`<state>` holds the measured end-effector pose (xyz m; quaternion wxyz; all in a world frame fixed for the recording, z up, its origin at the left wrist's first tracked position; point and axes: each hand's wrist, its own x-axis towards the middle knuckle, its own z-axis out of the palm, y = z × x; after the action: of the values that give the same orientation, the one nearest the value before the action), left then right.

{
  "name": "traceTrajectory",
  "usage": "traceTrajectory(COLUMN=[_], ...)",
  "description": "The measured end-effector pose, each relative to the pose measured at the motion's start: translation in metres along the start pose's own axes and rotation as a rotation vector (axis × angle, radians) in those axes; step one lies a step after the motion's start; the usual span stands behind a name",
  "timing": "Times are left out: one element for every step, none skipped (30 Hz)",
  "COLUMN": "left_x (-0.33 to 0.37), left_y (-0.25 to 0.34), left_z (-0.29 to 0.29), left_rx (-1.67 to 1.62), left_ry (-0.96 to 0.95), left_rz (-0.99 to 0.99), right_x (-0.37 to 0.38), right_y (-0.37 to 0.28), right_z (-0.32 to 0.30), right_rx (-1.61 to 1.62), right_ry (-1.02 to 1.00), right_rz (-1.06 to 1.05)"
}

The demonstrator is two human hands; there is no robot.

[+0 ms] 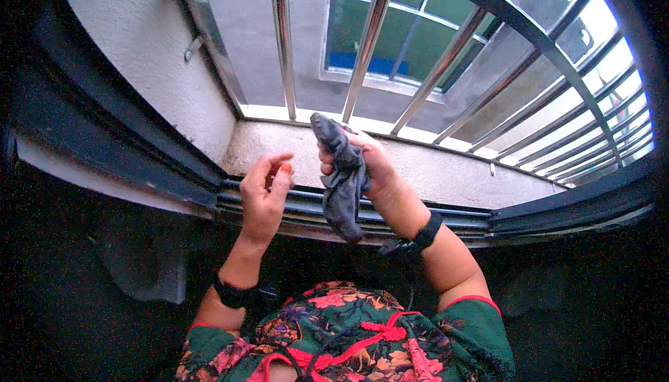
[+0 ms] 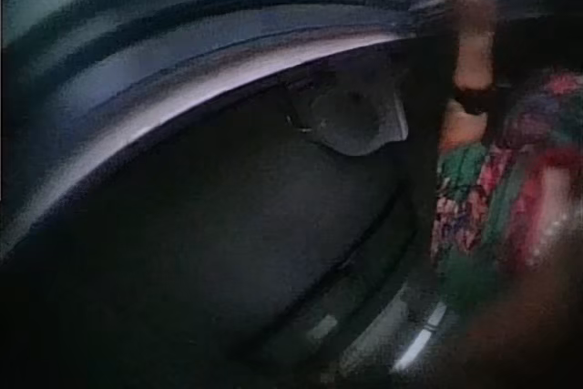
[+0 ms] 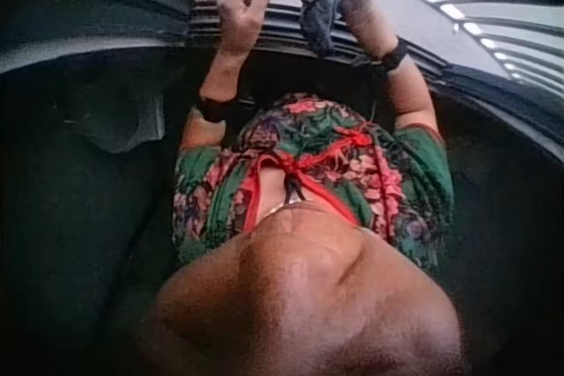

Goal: The person wipes the metal window bars and the bottom track of the window frame using a dark grey cloth.

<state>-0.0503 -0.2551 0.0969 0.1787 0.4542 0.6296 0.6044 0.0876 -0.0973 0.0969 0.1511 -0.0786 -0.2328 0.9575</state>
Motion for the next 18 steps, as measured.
traceTrajectory(left_x=[0.0, 0.0, 0.002, 0.001, 0.002, 0.003, 0.005, 0.006, 0.008, 0.01, 0.011, 0.011, 0.01, 0.008, 0.007, 0.008, 0.01, 0.012], left_y=[0.003, 0.005, 0.002, 0.001, 0.004, 0.01, 0.014, 0.007, 0.001, -0.001, 0.001, -0.001, -0.01, -0.018, -0.025, -0.035, -0.042, -0.049], left_z=[0.006, 0.009, 0.009, 0.009, 0.007, 0.003, -0.001, -0.001, -0.004, -0.009, -0.014, -0.017, -0.021, -0.024, -0.03, -0.034, -0.039, -0.044], left_rx=[-0.111, -0.221, -0.219, -0.262, -0.184, -0.105, -0.03, -0.042, -0.129, -0.214, -0.242, -0.233, -0.295, -0.358, -0.327, -0.253, -0.203, -0.152], left_ry=[-0.005, -0.008, -0.045, 0.03, 0.019, 0.008, 0.016, 0.0, -0.025, -0.042, -0.053, -0.045, -0.018, 0.007, 0.041, 0.078, 0.113, 0.148], left_rz=[-0.02, -0.04, -0.058, -0.026, -0.012, 0.002, -0.029, -0.034, -0.129, -0.217, -0.236, -0.233, -0.256, -0.284, -0.297, -0.262, -0.256, -0.251], right_x=[-0.001, -0.001, -0.003, -0.002, -0.004, -0.002, 0.003, 0.007, 0.005, 0.009, 0.016, 0.023, 0.031, 0.039, 0.045, 0.049, 0.052, 0.055], right_y=[0.004, 0.004, 0.003, 0.005, 0.005, 0.009, 0.01, 0.011, 0.011, 0.012, 0.014, 0.015, 0.019, 0.022, 0.024, 0.027, 0.031, 0.035], right_z=[0.001, 0.004, 0.01, 0.029, 0.037, 0.038, 0.033, 0.031, 0.031, 0.03, 0.028, 0.029, 0.03, 0.031, 0.032, 0.038, 0.043, 0.048], right_rx=[-0.046, -0.215, -0.385, -0.546, -0.6, -0.668, -0.675, -0.682, -0.704, -0.701, -0.838, -0.975, -1.084, -1.222, -1.375, -1.529, -1.526, -1.633], right_ry=[0.073, 0.192, 0.25, 0.3, 0.289, 0.288, 0.215, 0.142, 0.141, 0.127, 0.128, 0.129, 0.12, 0.086, 0.102, 0.116, 0.101, 0.159], right_rz=[0.006, -0.008, -0.02, -0.024, 0.029, -0.006, -0.012, -0.018, 0.021, 0.023, 0.019, 0.013, -0.002, -0.072, -0.096, -0.119, -0.122, -0.195])
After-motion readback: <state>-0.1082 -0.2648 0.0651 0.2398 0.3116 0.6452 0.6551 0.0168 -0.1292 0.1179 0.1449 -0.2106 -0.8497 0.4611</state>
